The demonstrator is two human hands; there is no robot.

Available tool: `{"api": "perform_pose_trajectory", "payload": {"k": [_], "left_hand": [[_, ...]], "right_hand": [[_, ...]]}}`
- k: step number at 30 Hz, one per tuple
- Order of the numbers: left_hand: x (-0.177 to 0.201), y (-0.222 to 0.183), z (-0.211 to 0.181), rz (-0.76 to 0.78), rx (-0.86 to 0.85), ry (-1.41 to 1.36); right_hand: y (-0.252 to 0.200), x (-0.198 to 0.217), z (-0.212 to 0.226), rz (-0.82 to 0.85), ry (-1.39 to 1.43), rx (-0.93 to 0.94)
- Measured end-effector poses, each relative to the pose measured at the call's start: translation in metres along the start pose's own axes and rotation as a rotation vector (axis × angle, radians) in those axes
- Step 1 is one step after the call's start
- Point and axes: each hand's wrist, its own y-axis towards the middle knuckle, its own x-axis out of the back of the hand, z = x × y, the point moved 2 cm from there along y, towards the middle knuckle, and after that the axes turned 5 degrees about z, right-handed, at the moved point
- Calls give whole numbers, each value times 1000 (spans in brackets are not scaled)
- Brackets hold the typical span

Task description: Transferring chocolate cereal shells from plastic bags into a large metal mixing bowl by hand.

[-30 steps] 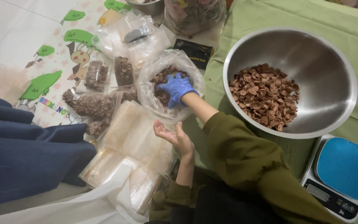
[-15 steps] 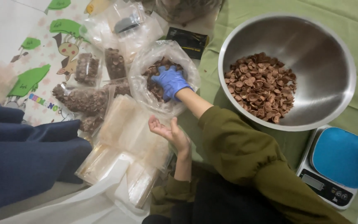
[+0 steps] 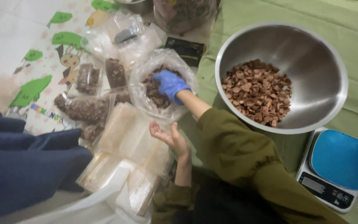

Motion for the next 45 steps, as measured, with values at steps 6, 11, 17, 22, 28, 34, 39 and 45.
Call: {"api": "perform_pose_trajectory", "payload": {"k": [6, 11, 17, 22, 28, 34, 39, 45], "left_hand": [[-2, -4, -14, 18, -20, 46], [-4, -3, -12, 8, -28, 18], [-2, 0, -8, 36, -13, -8], [4, -3, -10, 36, -26, 49], [2, -3, -9, 50, -29, 65], [0, -4, -15, 12, -75, 1], [-2, -4, -19, 8, -163, 24], [-4, -4, -24, 43, -149, -7]], "right_hand": [[55, -28, -45, -54, 155, -79], [18, 7, -18, -75, 219, -120], [25, -16, -34, -97, 403, -58], [13, -12, -33, -121, 495, -127], [-16, 12, -15, -178, 863, -200], [-104, 106, 5, -263, 1136, -145], [-165, 210, -19, -324, 847, -165], [-219, 226, -109, -254, 64, -369]]}}
